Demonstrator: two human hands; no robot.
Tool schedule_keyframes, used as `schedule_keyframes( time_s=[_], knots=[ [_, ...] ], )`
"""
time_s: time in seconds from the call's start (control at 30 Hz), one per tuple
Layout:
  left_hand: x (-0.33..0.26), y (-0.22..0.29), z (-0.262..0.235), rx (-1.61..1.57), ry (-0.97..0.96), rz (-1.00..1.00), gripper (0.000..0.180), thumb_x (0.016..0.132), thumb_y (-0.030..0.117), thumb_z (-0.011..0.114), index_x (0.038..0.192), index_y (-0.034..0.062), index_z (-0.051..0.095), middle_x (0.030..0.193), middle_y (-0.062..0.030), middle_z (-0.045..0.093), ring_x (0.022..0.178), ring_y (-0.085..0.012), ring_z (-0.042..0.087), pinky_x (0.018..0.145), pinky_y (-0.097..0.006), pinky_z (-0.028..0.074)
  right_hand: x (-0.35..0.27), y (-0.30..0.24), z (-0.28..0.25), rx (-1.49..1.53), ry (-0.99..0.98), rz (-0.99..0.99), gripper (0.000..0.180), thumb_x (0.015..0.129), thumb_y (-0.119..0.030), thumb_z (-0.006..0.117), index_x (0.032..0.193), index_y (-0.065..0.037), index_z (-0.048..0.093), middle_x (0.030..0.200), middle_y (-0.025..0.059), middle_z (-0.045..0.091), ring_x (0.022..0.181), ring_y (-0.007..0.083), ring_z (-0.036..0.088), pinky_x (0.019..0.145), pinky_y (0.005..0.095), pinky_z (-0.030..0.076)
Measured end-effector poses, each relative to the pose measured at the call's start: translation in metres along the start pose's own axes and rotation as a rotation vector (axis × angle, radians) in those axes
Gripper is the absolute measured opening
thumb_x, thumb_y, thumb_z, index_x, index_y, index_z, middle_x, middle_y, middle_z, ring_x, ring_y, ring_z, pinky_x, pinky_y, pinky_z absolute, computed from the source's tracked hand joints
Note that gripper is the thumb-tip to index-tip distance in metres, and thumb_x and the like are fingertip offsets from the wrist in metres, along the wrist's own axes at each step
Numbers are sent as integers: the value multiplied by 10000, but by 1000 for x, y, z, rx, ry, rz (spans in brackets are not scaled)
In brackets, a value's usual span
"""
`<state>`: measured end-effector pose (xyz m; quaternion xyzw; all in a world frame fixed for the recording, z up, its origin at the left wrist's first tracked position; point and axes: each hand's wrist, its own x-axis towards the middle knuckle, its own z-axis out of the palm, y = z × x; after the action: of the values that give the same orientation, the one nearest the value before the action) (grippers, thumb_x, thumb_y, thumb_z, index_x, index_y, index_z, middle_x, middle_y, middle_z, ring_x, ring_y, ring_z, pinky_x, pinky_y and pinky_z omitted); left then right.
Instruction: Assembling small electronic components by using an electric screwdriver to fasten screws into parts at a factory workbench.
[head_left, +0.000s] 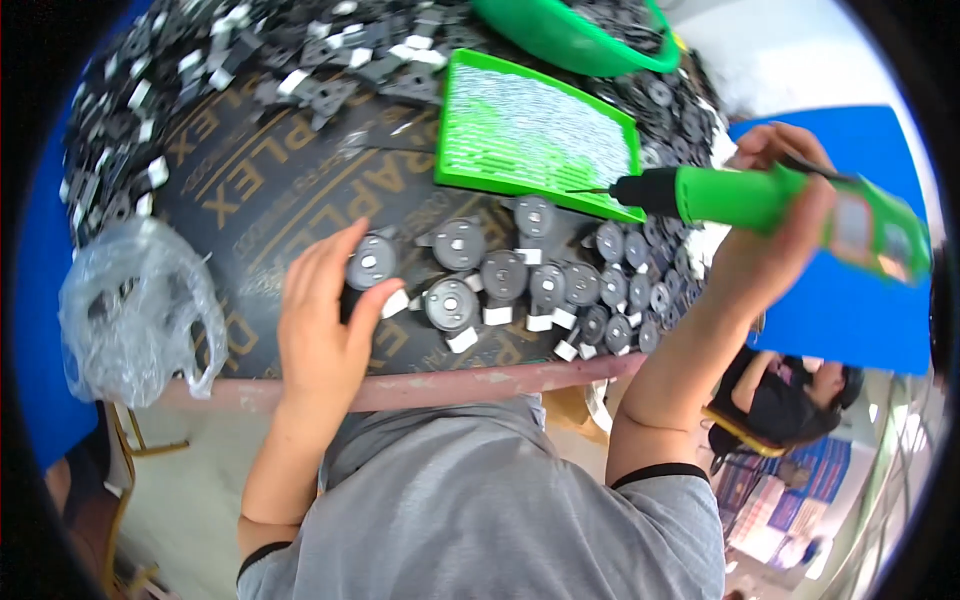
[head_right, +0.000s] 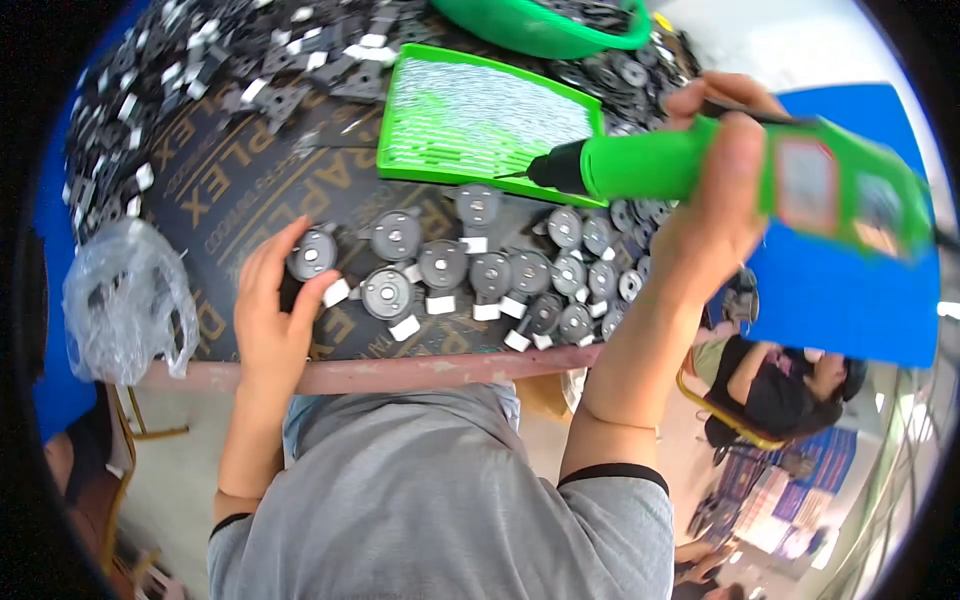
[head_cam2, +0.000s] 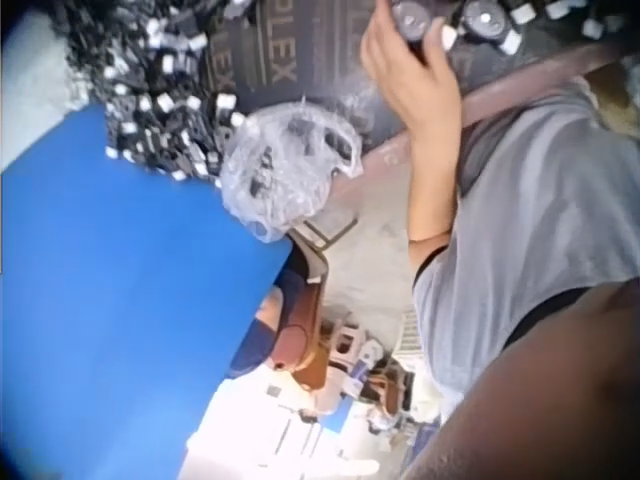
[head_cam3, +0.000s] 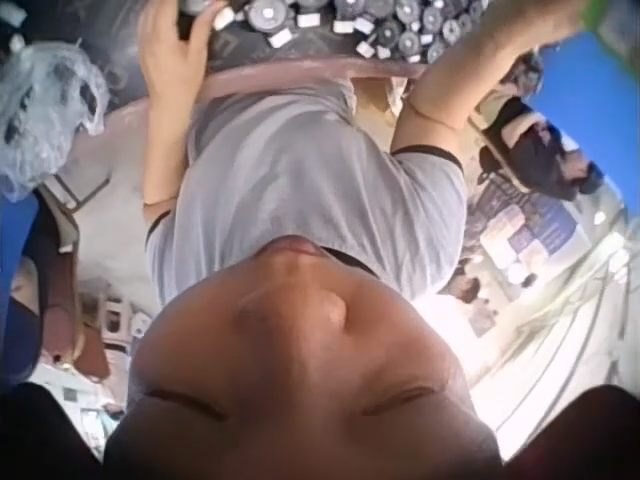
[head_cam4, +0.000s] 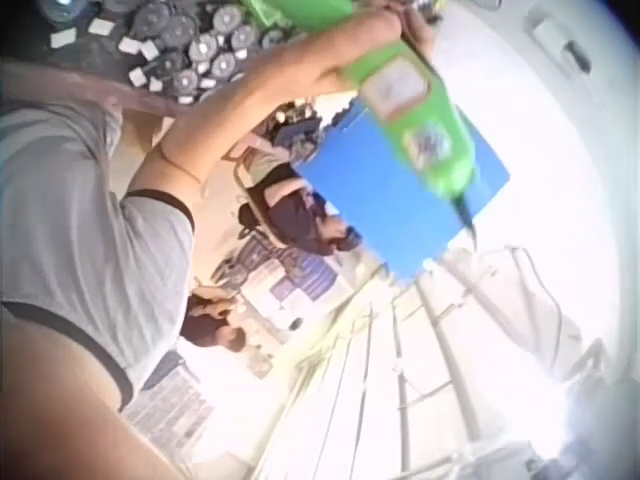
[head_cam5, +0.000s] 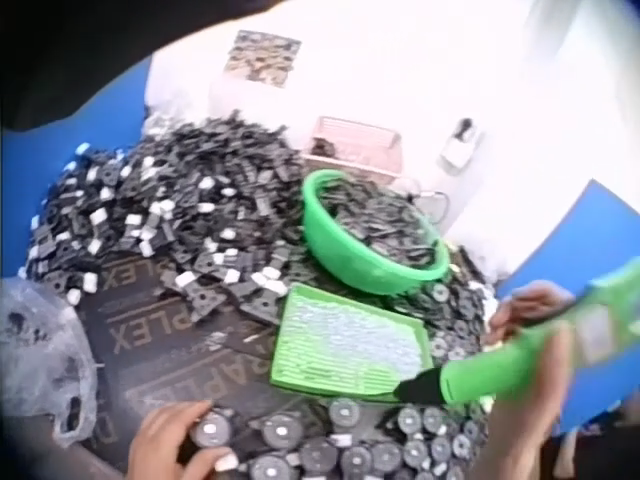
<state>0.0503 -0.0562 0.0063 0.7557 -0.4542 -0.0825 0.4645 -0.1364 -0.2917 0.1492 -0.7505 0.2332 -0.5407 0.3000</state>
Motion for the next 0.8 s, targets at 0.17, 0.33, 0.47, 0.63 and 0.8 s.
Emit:
schedule_keyframes(
  time_s=[0.17, 0.33, 0.47, 0.63, 0.8],
  knots=[
    [-1, 2, -4, 3, 69, 24, 492, 848, 141, 769, 1308, 42, 624, 1233, -140, 655, 1150, -306, 590, 996, -396, 447, -22, 17, -47, -299, 124, 347, 388, 960, -314, 705, 1174, -5, 611, 1029, 70, 647, 925, 112, 619, 700, 267, 517],
    [-9, 16, -12, -106, 24, -57, 439, 906, 125, 690, 1328, 34, 612, 1296, -133, 642, 1197, -278, 588, 1039, -371, 426, -75, 16, -98, -435, -39, 411, 598, 897, -256, 773, 1350, 14, 490, 1305, 159, 576, 1232, 234, 551, 1007, 357, 454],
    [-23, 35, -4, -5, -141, 30, 460, 941, 129, 626, 1385, 30, 558, 1362, -170, 591, 1267, -323, 543, 1087, -398, 393, -139, 8, -118, -663, -574, 334, 1188, 507, -391, 974, 1489, -65, 389, 1442, 245, 460, 1353, 420, 437, 1114, 470, 385],
    [-32, 51, 36, 117, -156, 168, 971, 695, 330, 888, 1511, 101, 413, 1505, -183, 421, 1351, -390, 452, 1081, -474, 411, -177, 18, -72, -766, -465, 388, 1220, 498, -490, 941, 1534, -183, 375, 1496, 256, 383, 1330, 452, 425, 1091, 531, 358],
    [-21, 68, 56, 101, -217, 180, 1031, 601, 282, 939, 1495, 134, 447, 1483, -167, 444, 1322, -380, 494, 1028, -458, 483, -174, 24, -62, -789, -416, 307, 1122, 533, -527, 909, 1508, -240, 434, 1474, 250, 388, 1229, 446, 487, 1004, 543, 393]
  ],
)
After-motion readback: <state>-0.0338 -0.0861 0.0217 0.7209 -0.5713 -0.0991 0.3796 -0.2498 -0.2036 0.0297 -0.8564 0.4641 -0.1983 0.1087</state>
